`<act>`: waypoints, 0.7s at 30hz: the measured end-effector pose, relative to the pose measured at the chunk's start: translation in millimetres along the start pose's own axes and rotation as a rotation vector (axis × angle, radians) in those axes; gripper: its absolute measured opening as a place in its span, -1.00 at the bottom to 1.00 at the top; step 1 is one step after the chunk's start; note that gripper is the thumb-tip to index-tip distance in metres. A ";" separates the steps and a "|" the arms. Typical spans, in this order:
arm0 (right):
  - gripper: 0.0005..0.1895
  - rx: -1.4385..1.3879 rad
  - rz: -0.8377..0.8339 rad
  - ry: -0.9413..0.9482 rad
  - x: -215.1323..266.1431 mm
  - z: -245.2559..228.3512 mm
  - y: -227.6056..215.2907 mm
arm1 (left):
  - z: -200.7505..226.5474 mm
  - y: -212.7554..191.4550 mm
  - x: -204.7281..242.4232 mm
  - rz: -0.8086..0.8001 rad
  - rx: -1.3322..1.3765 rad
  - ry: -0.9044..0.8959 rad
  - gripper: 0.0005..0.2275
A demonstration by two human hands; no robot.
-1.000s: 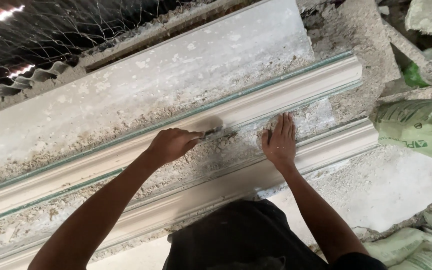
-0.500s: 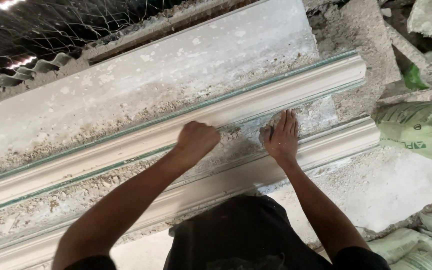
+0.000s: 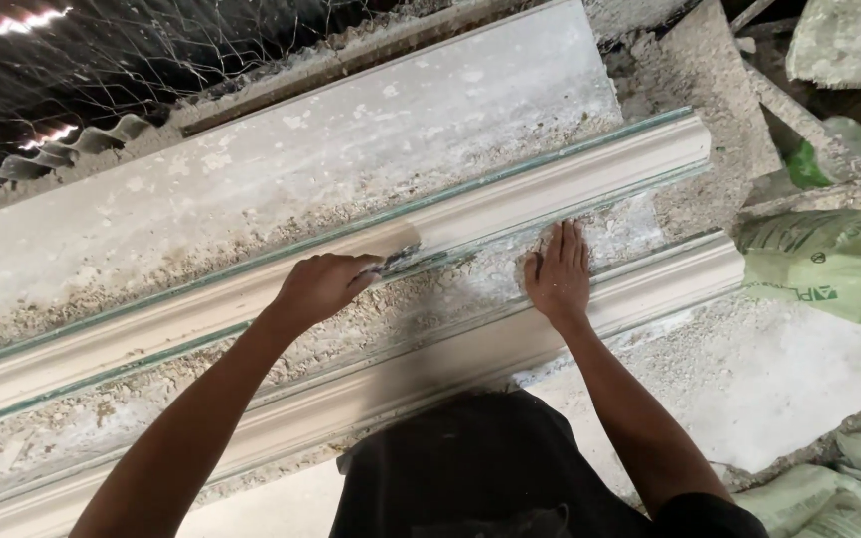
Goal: Scraping and shaping a piece of decorative gypsum architectural molding using a metal scraper.
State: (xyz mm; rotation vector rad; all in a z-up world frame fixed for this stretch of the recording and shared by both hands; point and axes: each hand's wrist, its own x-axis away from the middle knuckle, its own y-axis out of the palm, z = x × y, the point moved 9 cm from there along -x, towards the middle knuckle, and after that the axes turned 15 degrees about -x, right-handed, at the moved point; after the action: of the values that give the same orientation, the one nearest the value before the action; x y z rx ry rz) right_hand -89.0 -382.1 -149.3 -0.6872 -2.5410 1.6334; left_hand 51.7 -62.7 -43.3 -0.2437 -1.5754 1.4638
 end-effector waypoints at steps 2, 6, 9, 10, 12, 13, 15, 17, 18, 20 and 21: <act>-0.26 -0.010 -0.039 0.033 -0.8 -0.9 0.8 | -7.7 14.7 1.7 -0.002 0.007 0.003 -0.68; -0.24 0.012 -0.068 0.064 -0.3 5.6 7.4 | -10.8 14.0 2.0 0.075 0.079 0.044 -0.71; -0.24 0.029 0.020 -0.006 -2.1 -0.8 3.0 | -12.6 22.7 -27.8 0.007 0.032 0.072 -0.72; -0.24 0.028 0.019 -0.008 -2.9 -1.7 1.4 | -9.3 13.0 -26.5 0.008 0.032 0.071 -0.72; -0.25 0.005 -0.002 0.004 -5.2 -1.7 0.1 | -3.6 -4.5 -25.1 -0.020 0.152 0.057 -0.73; -0.25 0.005 -0.001 0.003 -4.3 -2.4 0.0 | -2.6 -5.6 -25.4 -0.018 0.151 0.057 -0.73; -0.28 -0.032 -0.062 0.045 -0.9 3.1 3.0 | 2.2 -9.2 -29.5 -0.002 0.190 0.063 -0.73; -0.28 -0.017 -0.066 0.044 0.2 -4.2 -4.0 | 13.8 -41.5 -15.4 0.007 0.256 0.044 -0.73; -0.29 -0.007 -0.061 0.036 -2.7 -9.0 -6.9 | 16.6 -60.8 -10.0 0.025 0.315 0.021 -0.73; -0.29 -0.007 -0.042 0.029 -4.3 -6.1 -5.0 | 19.2 -58.9 -8.8 0.038 0.203 0.051 -0.71; -0.30 -0.008 -0.025 0.017 -3.8 -6.3 -4.8 | 21.7 -57.8 -6.2 0.054 0.094 0.079 -0.69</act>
State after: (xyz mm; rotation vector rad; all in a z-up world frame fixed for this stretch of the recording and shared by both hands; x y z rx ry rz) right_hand -85.5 -379.8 -141.6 -0.6648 -2.5351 1.6031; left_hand 64.4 -97.0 6.8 -0.2876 -1.4434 1.5467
